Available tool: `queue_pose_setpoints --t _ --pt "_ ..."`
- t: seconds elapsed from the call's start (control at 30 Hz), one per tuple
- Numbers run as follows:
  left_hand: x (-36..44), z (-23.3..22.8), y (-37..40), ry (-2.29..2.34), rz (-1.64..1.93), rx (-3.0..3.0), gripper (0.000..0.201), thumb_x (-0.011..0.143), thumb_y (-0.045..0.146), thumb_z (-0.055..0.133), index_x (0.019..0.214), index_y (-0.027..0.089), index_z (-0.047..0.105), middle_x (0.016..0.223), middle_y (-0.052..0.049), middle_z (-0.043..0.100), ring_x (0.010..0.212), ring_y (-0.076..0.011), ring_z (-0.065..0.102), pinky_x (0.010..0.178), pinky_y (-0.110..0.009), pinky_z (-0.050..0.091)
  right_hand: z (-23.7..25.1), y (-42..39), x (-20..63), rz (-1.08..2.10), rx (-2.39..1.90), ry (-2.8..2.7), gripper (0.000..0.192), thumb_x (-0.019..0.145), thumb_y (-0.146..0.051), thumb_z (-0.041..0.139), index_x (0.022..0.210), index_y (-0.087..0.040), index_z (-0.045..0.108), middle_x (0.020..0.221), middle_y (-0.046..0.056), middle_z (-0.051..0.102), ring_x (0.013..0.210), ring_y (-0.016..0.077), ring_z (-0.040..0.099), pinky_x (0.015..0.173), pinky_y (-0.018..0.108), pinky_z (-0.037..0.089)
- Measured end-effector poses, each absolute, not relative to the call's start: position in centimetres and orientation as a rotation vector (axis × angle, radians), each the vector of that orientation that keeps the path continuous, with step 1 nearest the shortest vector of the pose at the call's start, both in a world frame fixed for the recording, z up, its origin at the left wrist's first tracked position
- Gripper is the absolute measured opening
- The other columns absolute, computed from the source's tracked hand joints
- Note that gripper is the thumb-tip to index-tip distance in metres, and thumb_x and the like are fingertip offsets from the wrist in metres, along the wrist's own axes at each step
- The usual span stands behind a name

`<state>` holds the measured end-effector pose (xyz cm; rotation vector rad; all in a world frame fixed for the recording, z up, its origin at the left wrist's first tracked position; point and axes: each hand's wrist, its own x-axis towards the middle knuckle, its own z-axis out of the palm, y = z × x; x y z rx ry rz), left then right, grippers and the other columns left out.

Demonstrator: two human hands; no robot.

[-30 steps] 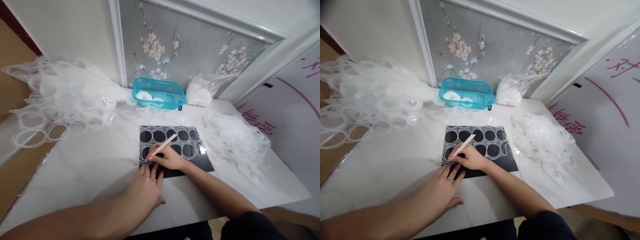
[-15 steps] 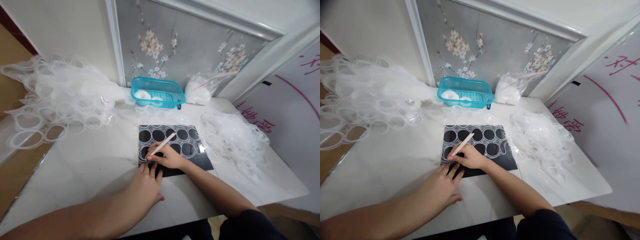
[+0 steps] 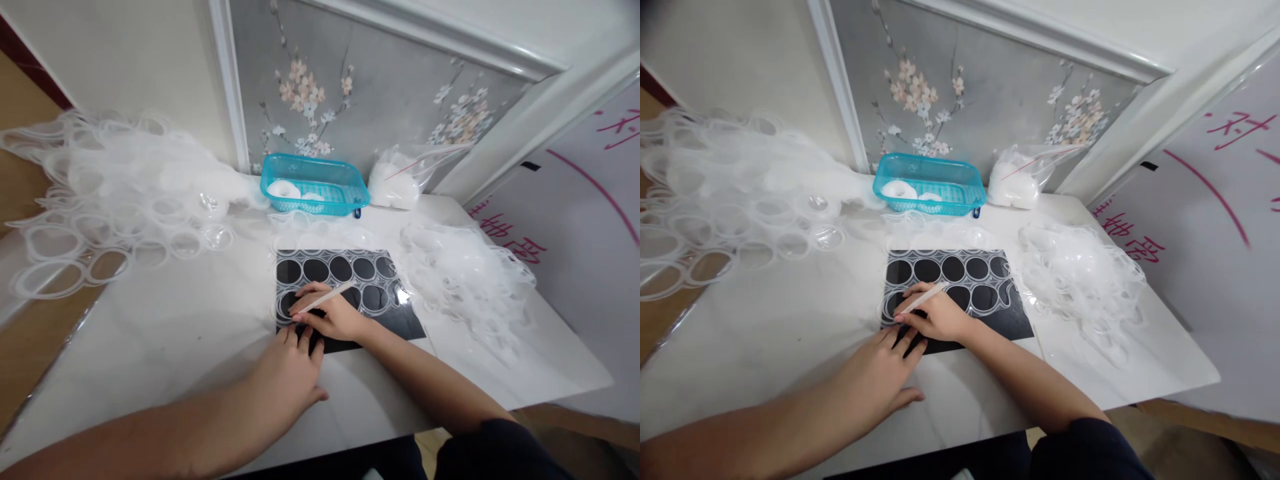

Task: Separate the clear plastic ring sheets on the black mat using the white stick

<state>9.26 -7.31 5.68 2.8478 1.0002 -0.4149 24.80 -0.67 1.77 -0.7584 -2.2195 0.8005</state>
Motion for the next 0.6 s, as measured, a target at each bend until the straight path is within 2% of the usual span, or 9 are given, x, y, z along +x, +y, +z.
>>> queue_pose_setpoints --t 0.1,0.17,0.3,0.4,0.5,0.6 --pt "9.0 5.8 -7.2 0.985 -0.374 2.842 0.075 0.076 0.057 0.068 0.128 0.004 0.056 0.123 -0.027 0.06 0.112 -0.0391 0.058 0.092 -0.046 0.044 1.1 -1.4 24.8 0.646 -0.719 -2.301 0.017 0.094 -0.023 0.053 0.092 -0.02 0.069 0.096 0.004 0.075 0.107 0.0213 0.062 0.095 0.038 0.047" --pt "8.8 5.9 -7.1 0.967 -0.303 2.84 0.071 0.075 0.055 0.07 0.124 0.005 0.058 0.116 -0.025 0.064 0.104 -0.0371 0.061 0.087 -0.044 0.046 0.7 -1.8 24.9 0.494 -0.657 -2.399 0.019 0.095 -0.024 0.051 0.096 -0.02 0.069 0.098 0.004 0.075 0.113 0.0221 0.059 0.094 0.038 0.047" --pt "8.4 6.7 -6.5 0.871 -0.255 2.823 0.054 0.081 0.054 0.065 0.111 0.01 0.065 0.103 -0.016 0.069 0.094 -0.0314 0.064 0.078 -0.039 0.048 1.9 1.1 25.8 0.164 -0.603 -2.453 0.018 0.095 -0.025 0.051 0.098 -0.024 0.068 0.095 0.003 0.074 0.099 0.0202 0.063 0.092 0.039 0.046" --pt "8.6 7.4 -6.2 0.832 -0.348 2.786 0.054 0.083 0.057 0.061 0.11 0.011 0.065 0.105 -0.017 0.069 0.096 -0.0309 0.065 0.077 -0.037 0.049 4.8 6.4 27.2 -0.002 -1.051 -1.805 0.025 0.097 -0.027 0.045 0.088 -0.025 0.069 0.085 0.004 0.071 0.089 0.0203 0.063 0.085 0.039 0.048" --pt "8.8 7.5 -6.0 0.845 -0.371 2.764 0.054 0.083 0.055 0.061 0.109 0.008 0.066 0.114 -0.022 0.066 0.101 -0.0335 0.065 0.08 -0.041 0.051 7.2 9.8 28.3 0.161 -1.228 -1.321 0.029 0.096 -0.032 0.045 0.087 -0.019 0.069 0.084 0.006 0.07 0.086 0.0196 0.065 0.079 0.036 0.05" --pt "8.6 7.5 -5.9 0.826 -0.333 2.764 0.055 0.084 0.053 0.062 0.113 0.005 0.065 0.117 -0.025 0.064 0.104 -0.0355 0.064 0.08 -0.043 0.052 7.1 8.1 28.8 0.428 -1.201 -1.469 0.026 0.089 -0.036 0.057 0.075 -0.018 0.071 0.084 0.005 0.072 0.087 0.0202 0.066 0.078 0.034 0.05"
